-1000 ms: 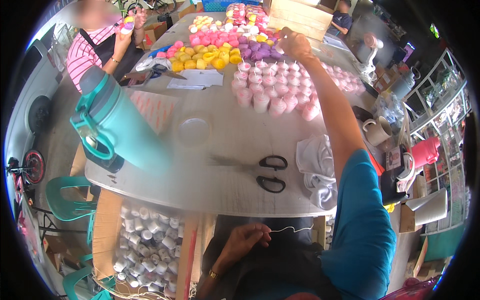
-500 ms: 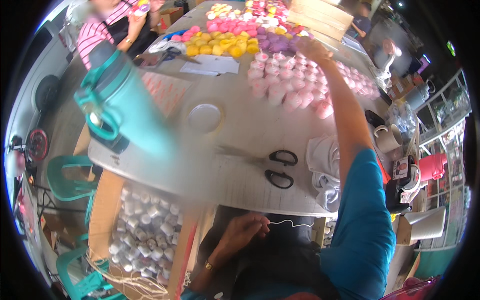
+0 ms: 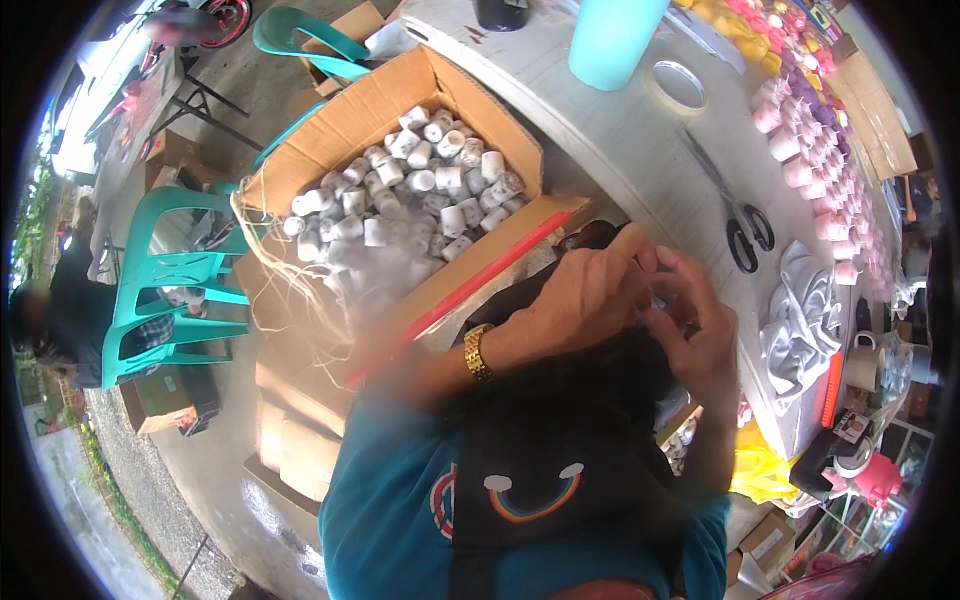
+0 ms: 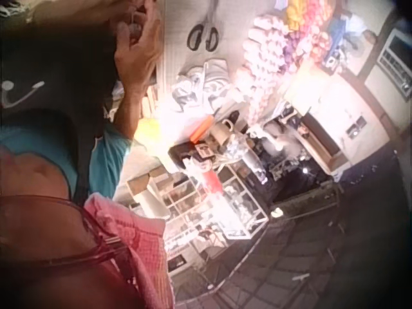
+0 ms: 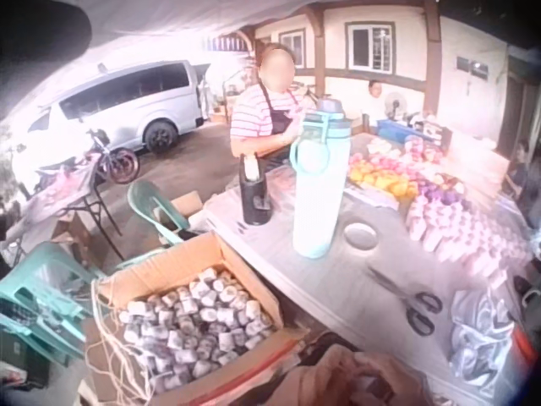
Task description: The person assembles small cylindrical candles by inserting wicks and trimming excess with scissors. They handle wicks, candles, and scissors, placing finished candles on the table.
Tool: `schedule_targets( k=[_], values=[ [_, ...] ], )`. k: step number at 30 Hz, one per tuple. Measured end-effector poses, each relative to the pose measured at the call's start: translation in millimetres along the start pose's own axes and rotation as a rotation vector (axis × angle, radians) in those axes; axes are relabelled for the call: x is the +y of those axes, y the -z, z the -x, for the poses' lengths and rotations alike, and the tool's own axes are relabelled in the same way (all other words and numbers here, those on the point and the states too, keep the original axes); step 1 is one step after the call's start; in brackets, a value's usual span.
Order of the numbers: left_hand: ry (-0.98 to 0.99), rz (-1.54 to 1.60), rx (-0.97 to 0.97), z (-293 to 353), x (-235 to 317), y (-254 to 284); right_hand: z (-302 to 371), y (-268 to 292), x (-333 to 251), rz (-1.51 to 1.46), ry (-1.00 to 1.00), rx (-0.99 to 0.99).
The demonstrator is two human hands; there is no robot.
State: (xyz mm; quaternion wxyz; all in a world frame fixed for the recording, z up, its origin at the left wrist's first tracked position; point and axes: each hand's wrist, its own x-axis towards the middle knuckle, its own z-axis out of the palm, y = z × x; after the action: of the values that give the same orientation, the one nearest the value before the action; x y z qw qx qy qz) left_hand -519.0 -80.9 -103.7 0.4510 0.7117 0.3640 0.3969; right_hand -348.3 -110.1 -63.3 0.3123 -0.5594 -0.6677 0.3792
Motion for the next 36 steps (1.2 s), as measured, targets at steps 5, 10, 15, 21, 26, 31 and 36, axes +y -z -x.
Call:
schedule_targets(
  k=[5, 10, 15, 21, 26, 31, 36],
  values=[
    [0.054, -0.152, 0.024, 18, -5, 18, 8, -28, 22, -0.189, -0.099, 0.054],
    [-0.079, -1.03, 0.256, 14, -51, 95, 20, -26, 44, -0.183, -0.101, 0.074],
    [0.174, -1.426, -0.024, 34, -135, 177, 30, -25, 64, -0.251, -0.196, 0.105],
    [0.353, -1.47, -0.403, 63, -187, 159, 37, -29, 77, -0.276, -0.317, 0.087],
    [0.465, -1.361, -0.359, 64, -188, 138, 27, -36, 80, -0.283, -0.368, 0.071],
    [0.698, -1.082, -0.108, 63, -203, 124, 20, -50, 75, -0.338, -0.291, 0.015],
    [0.671, -1.133, -0.123, 66, -218, 115, 26, -52, 72, -0.283, -0.316, -0.024]
  ],
)
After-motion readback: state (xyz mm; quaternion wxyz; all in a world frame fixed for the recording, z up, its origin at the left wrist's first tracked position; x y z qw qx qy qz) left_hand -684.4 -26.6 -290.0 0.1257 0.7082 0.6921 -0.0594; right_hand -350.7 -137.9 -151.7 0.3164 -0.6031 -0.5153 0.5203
